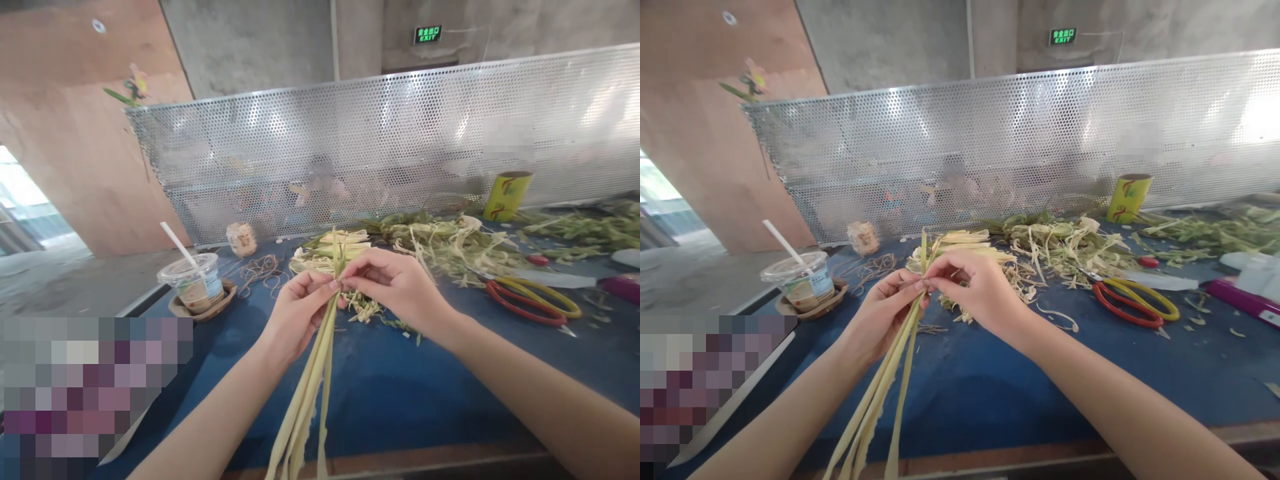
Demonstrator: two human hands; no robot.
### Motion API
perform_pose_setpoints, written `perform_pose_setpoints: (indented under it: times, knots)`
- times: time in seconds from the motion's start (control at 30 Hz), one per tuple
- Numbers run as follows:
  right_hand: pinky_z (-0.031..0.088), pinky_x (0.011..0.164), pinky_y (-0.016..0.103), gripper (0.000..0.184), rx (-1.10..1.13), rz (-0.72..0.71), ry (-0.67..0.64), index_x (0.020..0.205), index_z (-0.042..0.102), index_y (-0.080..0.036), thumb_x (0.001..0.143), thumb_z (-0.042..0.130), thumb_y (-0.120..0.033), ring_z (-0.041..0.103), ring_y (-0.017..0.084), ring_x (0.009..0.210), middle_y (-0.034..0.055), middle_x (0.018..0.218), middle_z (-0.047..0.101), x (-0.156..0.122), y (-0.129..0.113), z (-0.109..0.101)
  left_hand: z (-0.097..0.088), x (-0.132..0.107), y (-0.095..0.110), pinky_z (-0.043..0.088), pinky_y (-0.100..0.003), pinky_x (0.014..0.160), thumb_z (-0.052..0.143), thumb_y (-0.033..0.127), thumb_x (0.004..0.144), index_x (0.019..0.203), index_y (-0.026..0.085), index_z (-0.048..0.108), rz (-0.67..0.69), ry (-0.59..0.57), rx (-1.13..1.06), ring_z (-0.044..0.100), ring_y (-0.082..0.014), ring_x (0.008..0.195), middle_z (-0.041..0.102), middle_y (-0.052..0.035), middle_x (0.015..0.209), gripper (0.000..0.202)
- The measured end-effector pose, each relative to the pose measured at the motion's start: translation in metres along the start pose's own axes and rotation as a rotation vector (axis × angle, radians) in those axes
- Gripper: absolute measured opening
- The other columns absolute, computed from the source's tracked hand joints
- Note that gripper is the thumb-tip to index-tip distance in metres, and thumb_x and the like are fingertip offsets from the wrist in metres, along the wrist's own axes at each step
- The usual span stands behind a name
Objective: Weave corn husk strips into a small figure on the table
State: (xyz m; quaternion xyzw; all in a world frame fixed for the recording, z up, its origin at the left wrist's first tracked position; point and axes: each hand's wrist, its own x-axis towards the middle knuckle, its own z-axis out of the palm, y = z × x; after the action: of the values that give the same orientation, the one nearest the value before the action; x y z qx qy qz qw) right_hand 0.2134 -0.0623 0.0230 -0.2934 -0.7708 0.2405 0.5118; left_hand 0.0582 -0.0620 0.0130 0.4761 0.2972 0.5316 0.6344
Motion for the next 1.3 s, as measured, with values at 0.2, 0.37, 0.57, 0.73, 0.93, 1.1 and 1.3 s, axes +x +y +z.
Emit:
perform_pose_setpoints:
  times: [0.2, 0.37, 0.57, 0.73, 0.93, 1.1, 1.3]
  knots:
    - [0.045, 0.063, 0.023, 0.008, -0.279, -0.304, -0.031, 0.08, 0.058, -0.017, 0.079, 0.052, -0.011, 0.051, 0.01, 0.071, 0.0017, 0.08, 0.057, -0.002, 0.0, -0.001, 0.0, -0.001, -0.003, 0.041, -0.012, 0.046, 0.071, 0.019, 0.061, 0.067, 0.014, 0.058, 0.022, 0.014, 0.061, 0.057, -0.0066, 0.049, 0.063, 0.0015, 0.052, 0.016]
    - [0.045, 0.063, 0.023, 0.007, -0.278, -0.25, -0.01, 0.079, 0.057, -0.017, 0.079, 0.052, -0.013, 0.054, 0.011, 0.071, 0.0016, 0.076, 0.059, -0.004, 0.0, 0.0, 0.001, -0.001, -0.004, 0.04, -0.013, 0.045, 0.07, 0.021, 0.063, 0.068, 0.013, 0.06, 0.05, 0.023, 0.166, 0.058, -0.0072, 0.05, 0.064, -0.0001, 0.053, 0.013]
    - [0.044, 0.052, 0.018, 0.013, -0.243, -0.139, 0.115, 0.089, 0.058, -0.019, 0.077, 0.055, -0.013, 0.053, 0.008, 0.059, -0.0009, 0.074, 0.061, -0.005, -0.001, 0.003, 0.001, -0.002, -0.005, 0.038, -0.013, 0.042, 0.068, 0.024, 0.066, 0.072, 0.015, 0.067, 0.122, 0.083, 0.321, 0.056, -0.0065, 0.047, 0.065, 0.0007, 0.053, 0.01]
    - [0.047, 0.066, 0.024, 0.014, -0.445, -0.339, 0.16, 0.082, 0.063, -0.019, 0.081, 0.05, -0.012, 0.057, 0.012, 0.071, 0.0024, 0.078, 0.063, -0.009, 0.003, 0.006, 0.002, -0.004, -0.007, 0.045, -0.015, 0.056, 0.066, 0.024, 0.069, 0.079, 0.018, 0.072, 0.207, 0.112, 0.436, 0.059, -0.0084, 0.057, 0.067, 0.0008, 0.059, 0.013]
    - [0.047, 0.081, 0.029, 0.02, -0.492, -0.258, -0.047, 0.093, 0.061, -0.022, 0.087, 0.041, -0.022, 0.057, 0.017, 0.091, 0.0058, 0.095, 0.06, -0.011, 0.009, 0.004, 0.002, -0.003, -0.011, 0.046, -0.018, 0.057, 0.065, 0.022, 0.068, 0.087, 0.019, 0.071, 0.223, 0.16, 0.451, 0.06, -0.0105, 0.057, 0.069, 0.0, 0.064, 0.02]
    - [0.05, 0.078, 0.028, 0.018, -0.458, -0.197, -0.074, 0.098, 0.056, -0.02, 0.087, 0.042, -0.025, 0.058, 0.016, 0.09, 0.0064, 0.099, 0.059, -0.009, 0.012, 0.006, 0.0, -0.002, -0.012, 0.048, -0.02, 0.066, 0.063, 0.022, 0.07, 0.091, 0.02, 0.07, 0.252, 0.147, 0.435, 0.062, -0.0121, 0.066, 0.071, -0.0004, 0.073, 0.022]
    - [0.05, 0.073, 0.029, 0.024, -0.743, -0.477, -0.033, 0.092, 0.059, -0.014, 0.089, 0.037, -0.02, 0.058, 0.017, 0.083, 0.0094, 0.089, 0.061, -0.009, 0.012, 0.004, 0.003, -0.007, -0.01, 0.047, -0.018, 0.061, 0.06, 0.019, 0.073, 0.089, 0.021, 0.071, 0.31, 0.105, 0.562, 0.059, -0.0108, 0.061, 0.068, 0.0013, 0.065, 0.02]
